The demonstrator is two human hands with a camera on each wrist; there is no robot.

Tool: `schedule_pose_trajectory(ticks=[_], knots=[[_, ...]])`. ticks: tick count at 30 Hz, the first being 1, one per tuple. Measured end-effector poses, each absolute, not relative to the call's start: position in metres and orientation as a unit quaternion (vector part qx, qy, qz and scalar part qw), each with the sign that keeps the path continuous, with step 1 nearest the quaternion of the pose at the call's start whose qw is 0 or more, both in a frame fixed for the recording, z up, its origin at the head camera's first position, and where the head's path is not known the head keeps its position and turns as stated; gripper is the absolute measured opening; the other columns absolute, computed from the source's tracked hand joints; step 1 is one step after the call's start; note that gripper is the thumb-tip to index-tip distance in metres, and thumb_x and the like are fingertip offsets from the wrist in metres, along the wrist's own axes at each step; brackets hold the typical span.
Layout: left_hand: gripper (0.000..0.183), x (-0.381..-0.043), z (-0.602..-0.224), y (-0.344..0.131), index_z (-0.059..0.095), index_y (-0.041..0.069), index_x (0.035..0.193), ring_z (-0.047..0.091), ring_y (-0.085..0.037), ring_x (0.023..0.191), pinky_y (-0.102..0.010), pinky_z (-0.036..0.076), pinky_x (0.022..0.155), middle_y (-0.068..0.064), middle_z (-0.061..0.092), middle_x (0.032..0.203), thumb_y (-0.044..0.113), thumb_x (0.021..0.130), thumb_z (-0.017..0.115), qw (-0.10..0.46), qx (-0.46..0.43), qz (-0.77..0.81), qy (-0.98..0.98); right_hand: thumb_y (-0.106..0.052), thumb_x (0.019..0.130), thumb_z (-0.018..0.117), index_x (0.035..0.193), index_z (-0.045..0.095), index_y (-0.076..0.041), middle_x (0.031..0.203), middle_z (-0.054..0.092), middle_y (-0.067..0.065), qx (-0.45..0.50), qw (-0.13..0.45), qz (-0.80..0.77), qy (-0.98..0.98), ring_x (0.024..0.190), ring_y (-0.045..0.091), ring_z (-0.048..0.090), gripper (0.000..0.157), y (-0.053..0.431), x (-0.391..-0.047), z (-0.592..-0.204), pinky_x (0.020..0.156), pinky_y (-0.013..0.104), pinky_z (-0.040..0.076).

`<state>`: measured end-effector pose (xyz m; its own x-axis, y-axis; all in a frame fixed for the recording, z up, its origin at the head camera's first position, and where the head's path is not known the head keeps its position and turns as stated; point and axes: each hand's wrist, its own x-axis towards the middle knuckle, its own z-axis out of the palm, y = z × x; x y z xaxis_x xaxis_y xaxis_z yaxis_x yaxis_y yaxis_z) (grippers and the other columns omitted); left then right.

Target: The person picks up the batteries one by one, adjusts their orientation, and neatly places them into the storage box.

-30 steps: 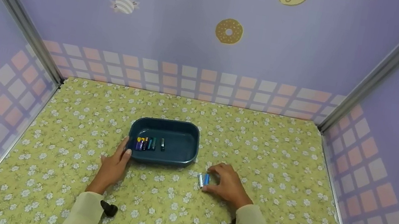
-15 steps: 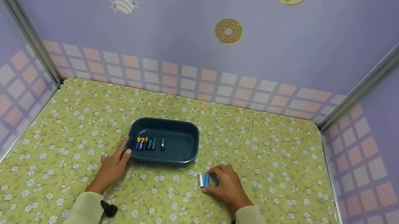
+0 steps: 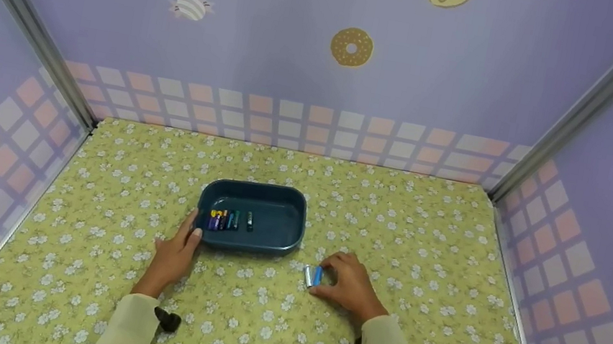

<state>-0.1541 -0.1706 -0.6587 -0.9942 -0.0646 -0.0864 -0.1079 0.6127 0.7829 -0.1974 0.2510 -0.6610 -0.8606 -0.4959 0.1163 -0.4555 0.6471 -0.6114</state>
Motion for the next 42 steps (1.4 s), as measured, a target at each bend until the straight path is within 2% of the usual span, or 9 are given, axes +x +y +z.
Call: schedule_pose_trajectory(ticks=[9,16,24,30,32,37,42], knots=[[0.064,-0.156,-0.657,-0.171,0.006,0.044,0.164,0.023,-0.04,0.156,-0.072,-0.022,0.115,-0.006,0.023,0.17,0.065,0.106,0.025,0.025,-0.05,0.434,0.899,-0.049,0.077,0.088,0.113,0.07,-0.022,0.115,0.065,-0.004,-0.262,0.038,-0.325,0.908,0.111,0.016,0.056,0.048,0.25,-0.2,-0.66,0.094,0.047,0.052],[0.063,-0.155,-0.657,-0.171,0.003,0.048,0.162,0.022,-0.038,0.157,-0.071,-0.023,0.115,-0.003,0.024,0.17,0.067,0.106,0.024,0.028,-0.051,0.431,0.901,-0.046,0.076,0.09,0.113,0.071,-0.022,0.113,0.064,-0.007,-0.252,0.053,-0.339,0.905,0.107,0.014,0.057,0.048,0.25,-0.204,-0.658,0.093,0.046,0.052],[0.064,-0.155,-0.657,-0.17,0.005,0.046,0.163,0.021,-0.038,0.157,-0.073,-0.022,0.114,-0.003,0.023,0.17,0.065,0.106,0.026,0.026,-0.053,0.433,0.899,-0.04,0.079,0.089,0.113,0.07,-0.024,0.111,0.064,-0.007,-0.247,0.058,-0.345,0.904,0.102,0.014,0.057,0.042,0.245,-0.209,-0.653,0.089,0.043,0.053],[0.062,-0.154,-0.657,-0.17,0.002,0.051,0.161,0.022,-0.039,0.156,-0.072,-0.023,0.114,-0.003,0.023,0.171,0.066,0.106,0.026,0.028,-0.052,0.437,0.898,-0.035,0.08,0.089,0.114,0.069,-0.022,0.114,0.063,-0.006,-0.244,0.067,-0.364,0.896,0.103,0.016,0.06,0.041,0.24,-0.21,-0.647,0.09,0.044,0.055],[0.062,-0.154,-0.657,-0.17,0.001,0.052,0.161,0.022,-0.039,0.156,-0.071,-0.023,0.115,-0.002,0.022,0.171,0.066,0.106,0.026,0.027,-0.052,0.436,0.898,-0.035,0.081,0.089,0.115,0.069,-0.022,0.113,0.063,-0.006,-0.24,0.074,-0.372,0.894,0.101,0.016,0.062,0.041,0.238,-0.21,-0.644,0.088,0.044,0.056],[0.064,-0.155,-0.657,-0.17,0.005,0.045,0.164,0.022,-0.039,0.156,-0.073,-0.022,0.114,-0.005,0.022,0.171,0.064,0.107,0.027,0.026,-0.051,0.439,0.897,-0.038,0.081,0.088,0.118,0.069,-0.019,0.112,0.065,-0.006,-0.236,0.079,-0.392,0.886,0.1,0.023,0.065,0.046,0.233,-0.214,-0.636,0.083,0.044,0.057],[0.062,-0.155,-0.657,-0.169,0.004,0.047,0.163,0.023,-0.04,0.156,-0.073,-0.021,0.115,-0.006,0.022,0.171,0.062,0.108,0.028,0.029,-0.055,0.435,0.898,-0.041,0.082,0.086,0.12,0.068,-0.022,0.115,0.066,-0.007,-0.249,0.062,-0.394,0.883,0.1,0.025,0.064,0.046,0.226,-0.223,-0.626,0.078,0.044,0.057]])
